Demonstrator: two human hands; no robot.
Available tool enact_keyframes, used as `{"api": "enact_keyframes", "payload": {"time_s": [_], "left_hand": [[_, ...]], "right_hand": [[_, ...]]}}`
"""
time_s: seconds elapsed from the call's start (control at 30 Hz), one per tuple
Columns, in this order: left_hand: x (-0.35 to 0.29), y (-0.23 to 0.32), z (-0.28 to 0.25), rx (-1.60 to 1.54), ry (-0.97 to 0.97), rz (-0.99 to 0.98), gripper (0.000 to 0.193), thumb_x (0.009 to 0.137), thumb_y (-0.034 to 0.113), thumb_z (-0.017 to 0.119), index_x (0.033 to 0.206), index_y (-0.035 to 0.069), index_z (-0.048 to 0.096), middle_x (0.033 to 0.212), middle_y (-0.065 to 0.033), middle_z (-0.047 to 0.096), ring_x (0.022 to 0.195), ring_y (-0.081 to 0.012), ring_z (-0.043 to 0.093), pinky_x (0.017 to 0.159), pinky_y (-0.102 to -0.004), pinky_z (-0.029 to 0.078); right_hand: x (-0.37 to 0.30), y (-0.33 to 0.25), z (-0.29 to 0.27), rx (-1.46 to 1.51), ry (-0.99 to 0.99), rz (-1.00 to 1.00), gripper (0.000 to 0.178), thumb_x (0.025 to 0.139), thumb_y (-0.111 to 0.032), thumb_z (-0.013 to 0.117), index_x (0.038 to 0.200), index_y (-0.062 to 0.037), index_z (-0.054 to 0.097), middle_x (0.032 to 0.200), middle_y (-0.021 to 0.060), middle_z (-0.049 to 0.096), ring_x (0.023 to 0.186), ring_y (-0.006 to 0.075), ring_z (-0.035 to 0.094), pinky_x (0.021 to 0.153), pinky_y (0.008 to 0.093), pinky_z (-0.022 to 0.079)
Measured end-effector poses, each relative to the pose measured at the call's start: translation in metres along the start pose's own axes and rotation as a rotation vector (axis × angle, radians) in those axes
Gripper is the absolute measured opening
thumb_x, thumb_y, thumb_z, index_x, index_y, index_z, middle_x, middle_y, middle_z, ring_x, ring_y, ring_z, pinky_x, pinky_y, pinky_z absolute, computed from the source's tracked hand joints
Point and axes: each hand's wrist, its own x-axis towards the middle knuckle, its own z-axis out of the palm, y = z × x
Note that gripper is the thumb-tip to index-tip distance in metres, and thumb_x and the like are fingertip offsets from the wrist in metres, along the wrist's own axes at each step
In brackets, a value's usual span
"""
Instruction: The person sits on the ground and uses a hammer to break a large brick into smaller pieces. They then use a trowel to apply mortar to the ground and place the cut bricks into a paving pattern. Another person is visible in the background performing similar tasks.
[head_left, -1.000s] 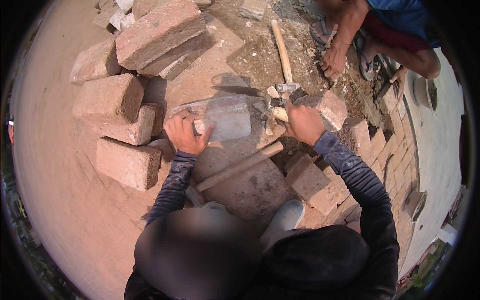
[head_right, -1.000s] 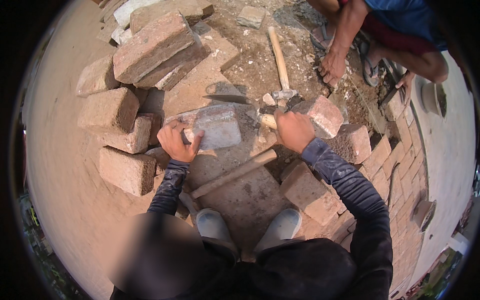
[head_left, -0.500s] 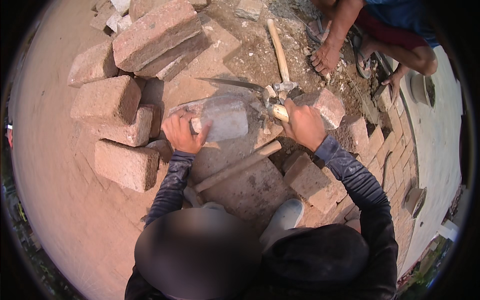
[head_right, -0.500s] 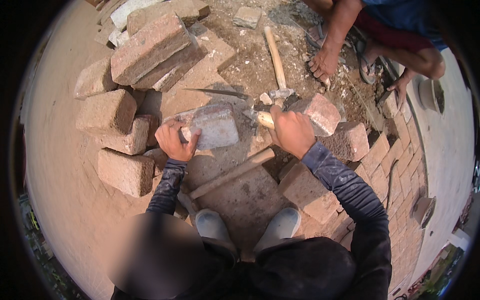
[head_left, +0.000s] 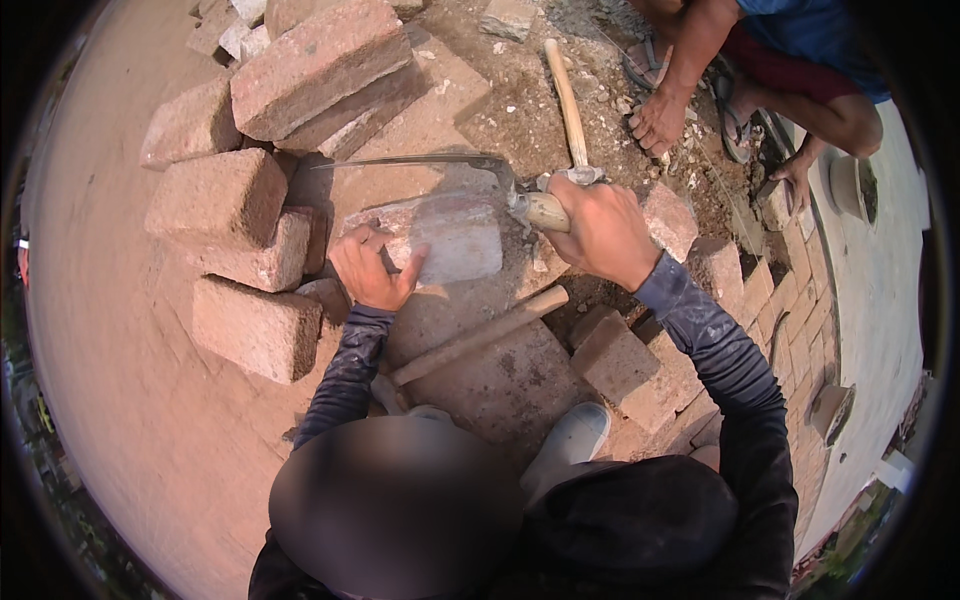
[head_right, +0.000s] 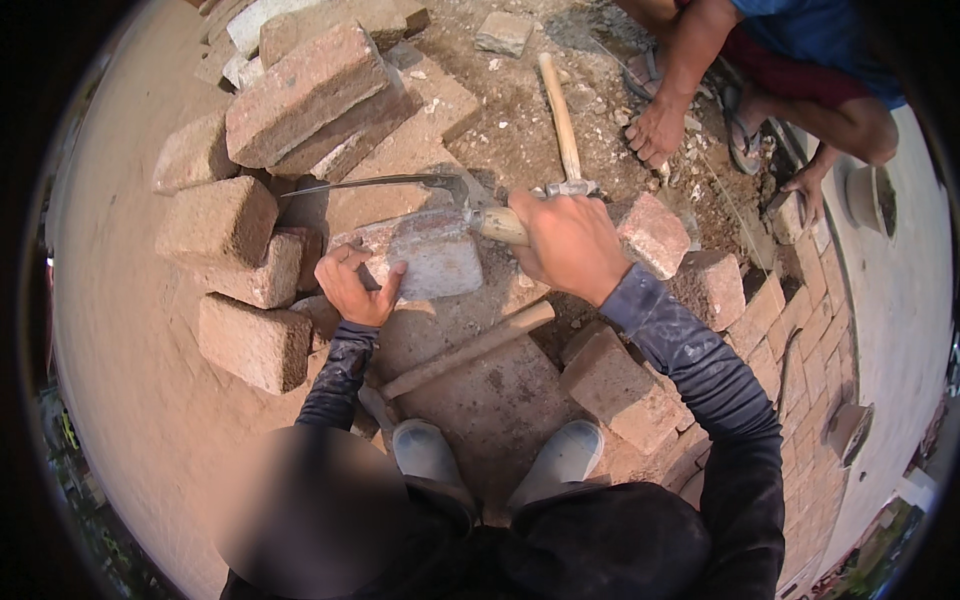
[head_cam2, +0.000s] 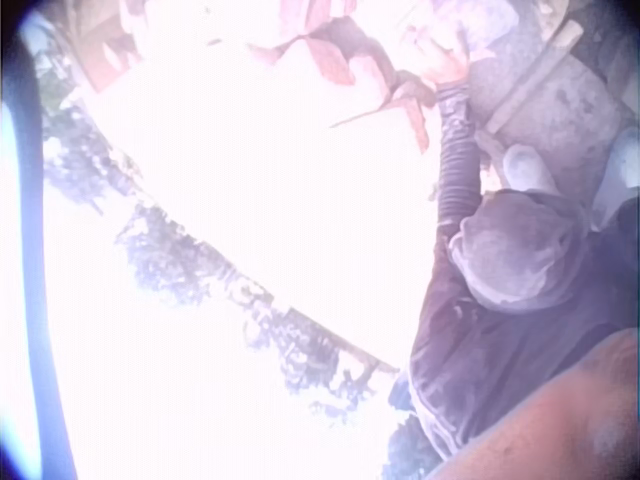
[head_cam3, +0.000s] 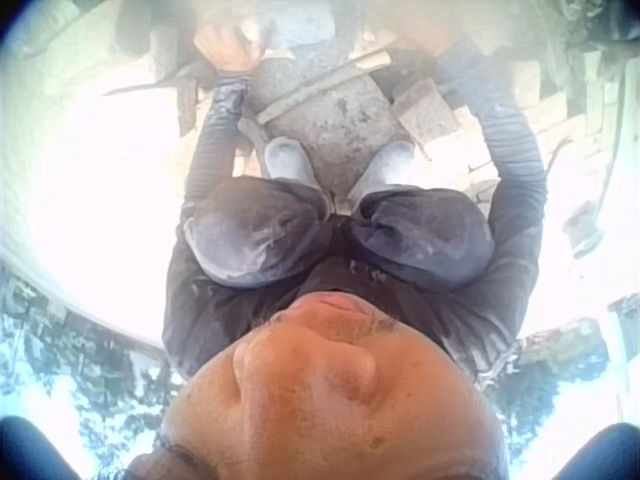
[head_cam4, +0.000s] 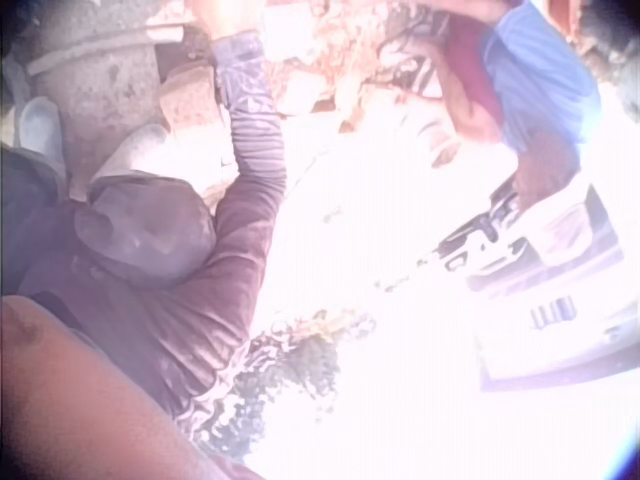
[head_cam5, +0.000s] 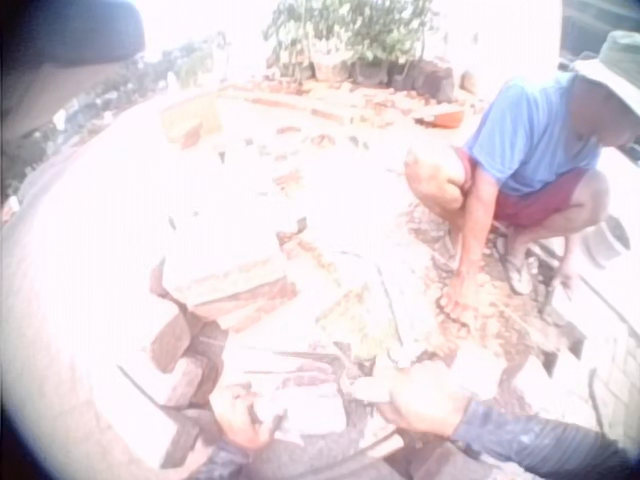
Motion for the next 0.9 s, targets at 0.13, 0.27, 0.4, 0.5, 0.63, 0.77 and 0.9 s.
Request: {"api": "enact_keyframes", "payload": {"time_s": [0.13,0.27,0.4,0.5,0.63,0.77,0.9], "left_hand": [[-0.004,-0.002,0.005,-0.034,-0.004,-0.002,0.051,0.074,0.043,0.085,0.101,0.008,0.059,0.105,-0.0141,0.055,0.097,-0.0346,0.051,0.087,-0.0463,0.037],[0.0,-0.003,0.002,-0.004,0.001,0.007,0.051,0.074,0.043,0.085,0.101,0.009,0.059,0.104,-0.0128,0.055,0.097,-0.034,0.051,0.087,-0.0458,0.037],[-0.001,-0.003,0.004,-0.007,0.007,0.008,0.051,0.074,0.043,0.085,0.101,0.009,0.059,0.104,-0.0125,0.055,0.097,-0.0337,0.051,0.086,-0.0457,0.037],[-0.004,-0.002,0.006,-0.017,0.011,0.014,0.05,0.074,0.043,0.085,0.101,0.01,0.06,0.105,-0.0124,0.055,0.097,-0.0337,0.051,0.086,-0.0456,0.038],[0.003,-0.002,0.004,-0.035,-0.009,-0.013,0.05,0.073,0.042,0.086,0.101,0.01,0.059,0.105,-0.0121,0.055,0.098,-0.0334,0.051,0.086,-0.0454,0.038],[0.0,-0.001,0.003,-0.026,0.002,0.012,0.052,0.074,0.039,0.086,0.104,0.008,0.057,0.102,-0.0132,0.056,0.096,-0.0332,0.051,0.087,-0.0451,0.038],[0.001,-0.002,0.003,-0.034,0.003,0.018,0.052,0.075,0.039,0.085,0.104,0.008,0.057,0.102,-0.0133,0.056,0.095,-0.0332,0.051,0.087,-0.0451,0.038]], "right_hand": [[0.001,0.016,0.026,-0.079,-0.166,-0.028,0.025,0.072,-0.01,0.069,0.093,0.0001,0.058,0.06,0.0186,0.061,0.06,0.0385,0.066,0.057,0.0471,0.052],[0.016,0.018,0.021,-0.144,-0.162,0.038,0.024,0.07,-0.006,0.067,0.092,0.0007,0.059,0.06,0.0185,0.062,0.061,0.0396,0.066,0.06,0.0476,0.053],[0.026,0.002,0.008,0.143,0.047,-0.137,0.025,0.073,-0.009,0.066,0.095,0.0,0.057,0.066,0.0169,0.064,0.064,0.0389,0.067,0.059,0.0474,0.052],[0.025,0.013,0.021,0.157,-0.065,-0.131,0.028,0.076,-0.013,0.067,0.098,-0.0006,0.056,0.071,0.0168,0.065,0.066,0.0391,0.066,0.059,0.0483,0.051],[0.027,0.026,0.031,-0.114,-0.164,-0.038,0.029,0.076,-0.017,0.071,0.095,-0.0035,0.053,0.066,0.0167,0.062,0.066,0.0401,0.065,0.059,0.0481,0.05],[0.032,0.004,0.015,0.076,0.041,-0.11,0.031,0.076,-0.017,0.072,0.097,-0.005,0.052,0.063,0.0158,0.061,0.065,0.0397,0.065,0.059,0.0489,0.049],[0.034,0.022,0.033,-0.119,-0.146,-0.113,0.034,0.076,-0.016,0.073,0.1,-0.0044,0.052,0.064,0.0169,0.062,0.066,0.0392,0.066,0.06,0.0479,0.051]]}}
